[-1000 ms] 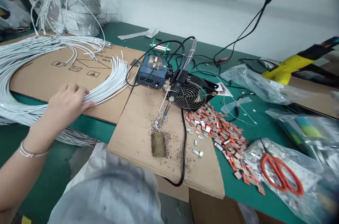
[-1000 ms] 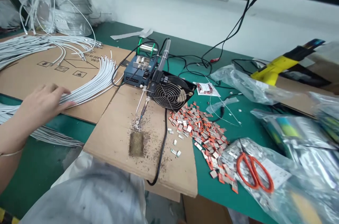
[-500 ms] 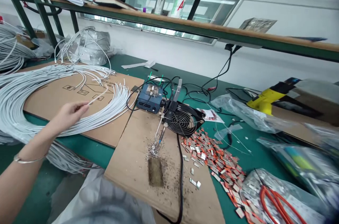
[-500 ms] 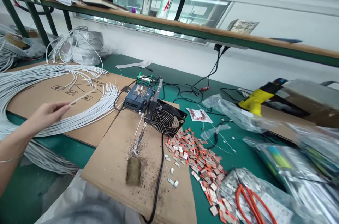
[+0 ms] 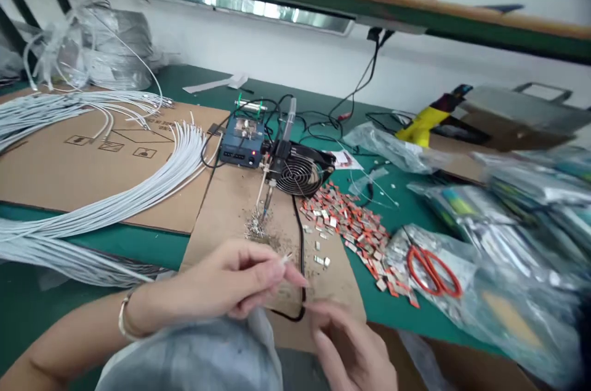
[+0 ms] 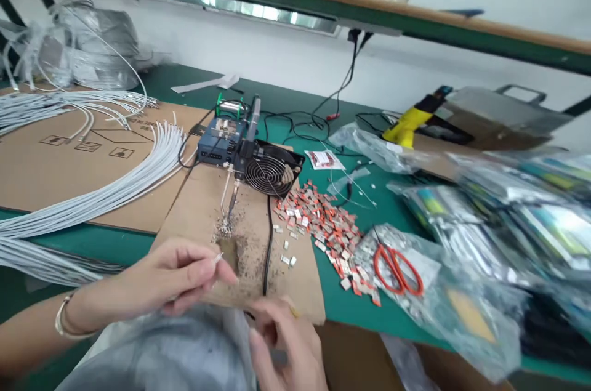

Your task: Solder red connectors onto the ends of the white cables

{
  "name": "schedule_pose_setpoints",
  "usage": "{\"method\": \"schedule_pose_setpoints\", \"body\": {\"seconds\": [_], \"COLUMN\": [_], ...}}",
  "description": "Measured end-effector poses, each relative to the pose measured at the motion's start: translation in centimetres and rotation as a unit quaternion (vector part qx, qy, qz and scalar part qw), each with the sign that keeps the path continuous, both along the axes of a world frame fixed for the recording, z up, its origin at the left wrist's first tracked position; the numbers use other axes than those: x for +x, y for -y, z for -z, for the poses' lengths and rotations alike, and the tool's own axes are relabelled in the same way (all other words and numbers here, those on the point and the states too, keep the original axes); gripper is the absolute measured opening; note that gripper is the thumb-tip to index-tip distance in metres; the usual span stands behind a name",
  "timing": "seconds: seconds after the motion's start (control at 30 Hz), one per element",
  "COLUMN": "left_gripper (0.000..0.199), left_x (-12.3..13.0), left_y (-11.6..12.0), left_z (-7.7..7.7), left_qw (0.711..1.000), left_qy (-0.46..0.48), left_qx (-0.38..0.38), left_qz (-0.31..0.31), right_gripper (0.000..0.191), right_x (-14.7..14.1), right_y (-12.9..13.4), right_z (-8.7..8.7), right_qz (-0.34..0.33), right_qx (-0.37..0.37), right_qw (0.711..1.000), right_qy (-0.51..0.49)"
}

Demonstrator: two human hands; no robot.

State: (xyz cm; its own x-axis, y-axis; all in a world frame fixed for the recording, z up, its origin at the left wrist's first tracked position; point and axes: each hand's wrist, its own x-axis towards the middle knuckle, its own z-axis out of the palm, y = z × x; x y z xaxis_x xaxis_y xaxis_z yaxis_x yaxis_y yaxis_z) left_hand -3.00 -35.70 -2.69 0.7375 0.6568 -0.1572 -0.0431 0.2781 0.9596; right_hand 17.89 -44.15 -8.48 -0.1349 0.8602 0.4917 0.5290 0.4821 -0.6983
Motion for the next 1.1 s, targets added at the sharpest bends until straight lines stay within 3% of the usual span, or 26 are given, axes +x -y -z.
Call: {"method": "schedule_pose_setpoints", "body": {"seconds": [0.13,0.23,0.33,0.57,0.63,0.7,0.77,0.8,0.87,0.93,1.0,1.1], "left_gripper": [0.055,0.052,0.048,0.032,0.035,0.038,0.041,0.042,0.046,0.048,0.050,0.050], "left_x": [-0.9,-1.4,-1.9,-2.5,-2.2,-2.0,-1.9,-1.9,-2.1,-2.4,-2.6,-2.8], "left_y": [1.9,2.5,3.1,3.7,3.9,4.3,4.7,4.8,4.9,4.8,4.6,4.6], "left_z": [4.1,5.3,5.5,5.4,5.6,5.6,5.6,5.5,5.4,5.4,5.6,6.2], "left_qw": [0.996,0.993,0.994,0.989,0.992,0.994,0.994,0.994,0.992,0.991,0.993,0.994], "left_qy": [-0.014,-0.027,-0.056,-0.108,-0.082,-0.057,-0.041,-0.037,-0.031,-0.029,-0.031,-0.045], "left_qx": [-0.082,-0.108,-0.087,0.087,0.072,0.042,0.018,0.006,-0.020,-0.035,-0.035,-0.017], "left_qz": [-0.035,-0.047,-0.042,-0.052,-0.067,-0.083,-0.098,-0.106,-0.121,-0.125,-0.112,-0.094], "right_gripper": [0.024,0.013,0.008,0.020,0.026,0.033,0.036,0.033,0.018,0.002,0.010,0.021], "right_x": [-2.8,-4.1,-4.5,-5.4,-6.1,-6.4,-6.2,-6.0,-5.6,-5.5,-5.7,-6.1], "right_y": [-0.7,-1.6,-2.1,-1.8,-1.8,-2.0,-2.2,-2.2,-2.2,-2.0,-1.8,-1.7], "right_z": [0.7,0.5,0.3,1.0,1.1,1.0,0.9,0.8,0.8,0.8,0.7,0.2], "right_qz": [-0.011,-0.060,-0.068,-0.078,-0.058,-0.039,0.000,0.023,0.037,-0.007,-0.071,-0.103], "right_qx": [-0.063,-0.135,-0.185,-0.245,-0.246,-0.236,-0.184,-0.154,-0.128,-0.144,-0.148,-0.100], "right_qw": [0.994,0.970,0.951,0.913,0.885,0.839,0.812,0.824,0.885,0.935,0.951,0.961], "right_qy": [-0.088,-0.191,-0.239,-0.318,-0.392,-0.489,-0.553,-0.545,-0.447,-0.324,-0.262,-0.237]}}
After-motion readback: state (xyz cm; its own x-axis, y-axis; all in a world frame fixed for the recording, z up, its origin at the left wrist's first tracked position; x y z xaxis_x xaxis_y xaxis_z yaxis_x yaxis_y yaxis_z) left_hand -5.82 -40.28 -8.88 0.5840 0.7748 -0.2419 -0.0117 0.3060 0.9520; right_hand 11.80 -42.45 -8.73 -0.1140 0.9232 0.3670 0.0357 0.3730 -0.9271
